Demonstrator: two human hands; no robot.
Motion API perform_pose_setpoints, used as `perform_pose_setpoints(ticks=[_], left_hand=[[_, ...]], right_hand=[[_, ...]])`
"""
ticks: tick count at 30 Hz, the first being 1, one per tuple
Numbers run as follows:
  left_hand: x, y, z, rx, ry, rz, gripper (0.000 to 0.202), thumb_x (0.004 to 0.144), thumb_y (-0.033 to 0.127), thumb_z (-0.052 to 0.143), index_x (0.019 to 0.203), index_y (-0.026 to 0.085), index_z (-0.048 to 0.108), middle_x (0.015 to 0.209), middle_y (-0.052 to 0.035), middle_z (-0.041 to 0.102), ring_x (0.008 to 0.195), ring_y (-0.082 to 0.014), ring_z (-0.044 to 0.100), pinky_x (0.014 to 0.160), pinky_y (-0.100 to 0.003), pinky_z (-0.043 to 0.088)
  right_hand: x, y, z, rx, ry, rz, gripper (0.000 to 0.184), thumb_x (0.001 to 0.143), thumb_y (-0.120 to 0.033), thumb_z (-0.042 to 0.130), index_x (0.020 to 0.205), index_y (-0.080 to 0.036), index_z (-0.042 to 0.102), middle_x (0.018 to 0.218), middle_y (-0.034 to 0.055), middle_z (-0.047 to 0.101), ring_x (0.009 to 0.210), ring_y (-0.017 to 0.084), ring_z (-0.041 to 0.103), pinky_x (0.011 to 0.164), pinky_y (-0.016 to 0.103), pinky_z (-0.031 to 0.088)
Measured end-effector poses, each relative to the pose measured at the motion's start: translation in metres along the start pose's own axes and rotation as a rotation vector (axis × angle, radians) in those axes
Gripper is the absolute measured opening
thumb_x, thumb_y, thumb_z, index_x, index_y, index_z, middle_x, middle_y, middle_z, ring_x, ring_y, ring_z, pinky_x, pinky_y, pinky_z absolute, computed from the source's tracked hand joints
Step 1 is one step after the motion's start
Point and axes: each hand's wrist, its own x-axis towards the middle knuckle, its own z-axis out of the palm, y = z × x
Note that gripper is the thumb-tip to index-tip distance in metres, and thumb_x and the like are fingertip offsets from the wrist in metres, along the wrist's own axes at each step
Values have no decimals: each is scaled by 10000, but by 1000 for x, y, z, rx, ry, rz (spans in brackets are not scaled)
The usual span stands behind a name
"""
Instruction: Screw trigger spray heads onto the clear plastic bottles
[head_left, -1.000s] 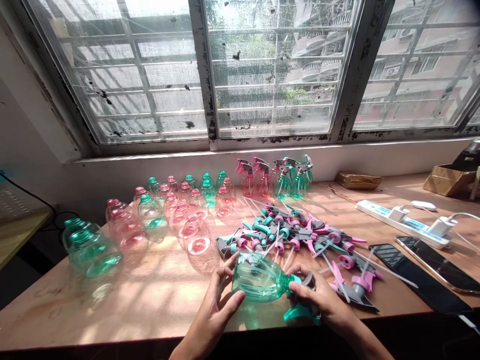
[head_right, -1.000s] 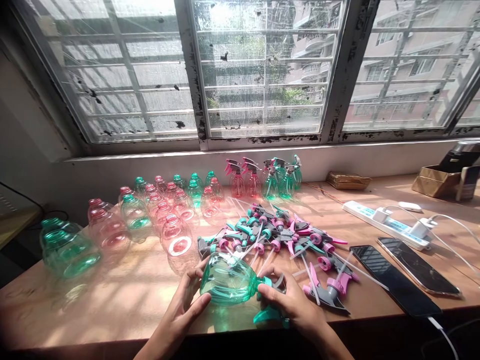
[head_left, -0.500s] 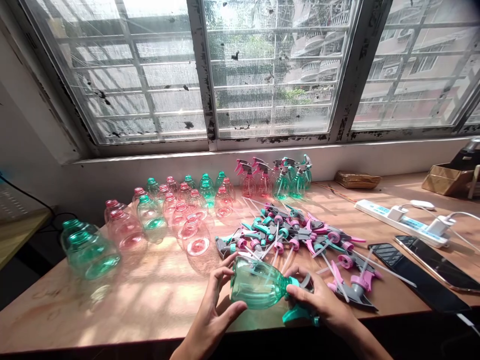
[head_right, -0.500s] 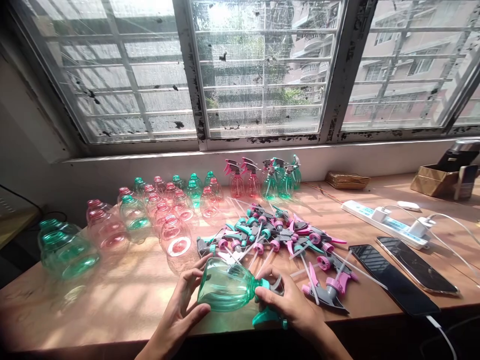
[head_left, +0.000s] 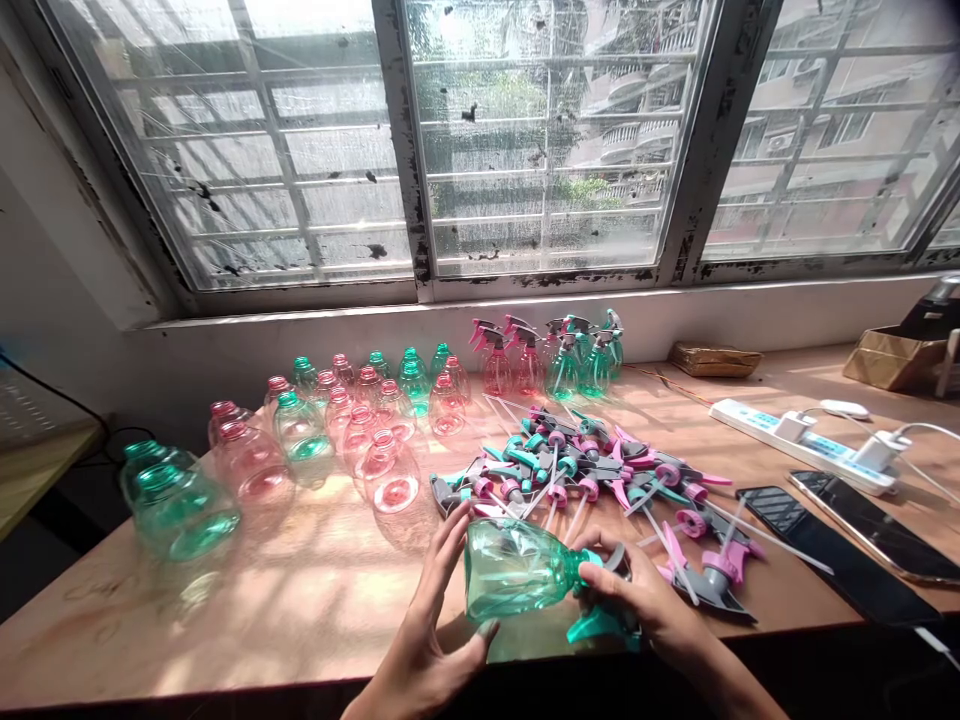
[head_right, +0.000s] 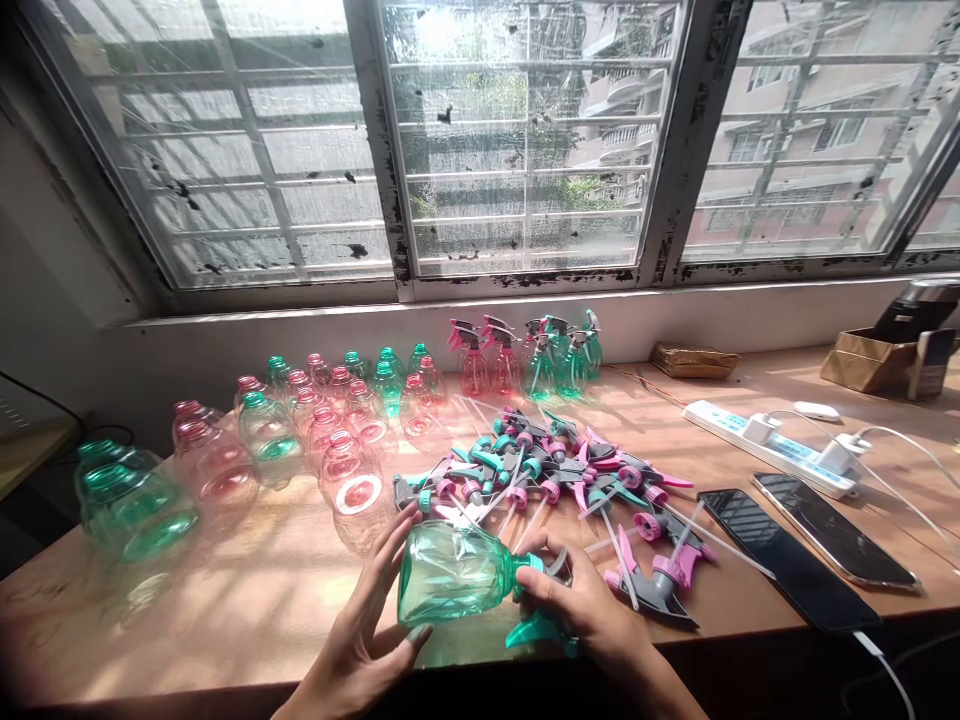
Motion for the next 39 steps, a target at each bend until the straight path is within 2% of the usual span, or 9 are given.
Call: perform_pose_setpoints(ticks=[3, 7, 12, 19, 28, 31, 33, 36, 39], left_hand=[[-1, 0, -1, 11, -21, -40, 738, 1039, 314, 682, 1684, 405, 336, 1798, -36, 264, 1670, -369, 152, 1345, -590, 152], [-1, -1, 1, -132, -4, -141, 669, 1039, 391, 666, 1653, 426, 404, 1806, -17, 234, 1656, -390, 207, 1277, -558, 369], [-2, -2, 4, -184, 18, -191, 655, 1025, 414, 686, 1632, 442, 441, 1797, -19, 261, 1640, -406, 252, 1270, -555, 371], [-2, 4, 7, -241, 28, -216, 700, 1035, 505, 676, 1657, 443, 361, 1812, -39, 202, 1613, -397, 313, 1164, -470, 528], [-3, -4, 7, -210, 57, -174, 628, 1044, 488, 664, 1629, 409, 448, 1816, -32, 199, 1660, -394, 184, 1260, -494, 409], [-3, -5, 6, -242, 30, -174, 632, 1058, 497, 640, 1643, 412, 416, 1810, -33, 226, 1659, -373, 206, 1265, -479, 401], [-2, -3, 5, -215, 4, -175, 662, 1058, 485, 649, 1658, 428, 376, 1809, -24, 229, 1660, -362, 209, 1292, -488, 355], [0, 2, 3, -125, -11, -168, 793, 1006, 430, 750, 1676, 436, 327, 1802, -21, 245, 1661, -371, 196, 1349, -536, 198], [2, 6, 2, -110, -18, -167, 841, 983, 429, 781, 1684, 429, 315, 1788, -32, 280, 1644, -393, 241, 1355, -563, 175]], right_hand=[[0, 1, -2, -27, -14, -14, 539, 754, -635, 903, 993, -220, 658, 743, -8, 704, 675, 223, 716, 651, 327, 520], [1, 3, -3, -52, -19, -22, 547, 750, -655, 892, 1002, -228, 661, 771, -1, 714, 729, 250, 728, 664, 352, 532], [2, 6, -4, -91, -6, -48, 536, 766, -649, 887, 1009, -225, 665, 801, -5, 706, 740, 240, 709, 678, 351, 518], [3, 6, -5, -138, -41, -37, 539, 782, -655, 874, 1024, -221, 665, 732, -2, 726, 698, 243, 715, 664, 350, 524], [0, 1, -2, -124, -76, -47, 515, 782, -641, 881, 993, -218, 676, 756, 15, 755, 688, 247, 738, 657, 339, 546], [-1, 1, -2, -111, -87, -49, 489, 793, -613, 889, 980, -210, 683, 765, 20, 761, 689, 237, 737, 654, 329, 551], [-1, 1, -1, -97, -92, -49, 476, 804, -600, 887, 981, -208, 682, 759, 19, 762, 689, 232, 737, 647, 323, 552], [-2, 1, 0, -98, -79, -44, 468, 817, -592, 880, 996, -210, 679, 742, 19, 771, 694, 234, 743, 654, 324, 552], [-4, 0, 2, -95, -57, -28, 482, 805, -602, 884, 995, -212, 674, 739, 20, 776, 685, 234, 741, 651, 328, 549]])
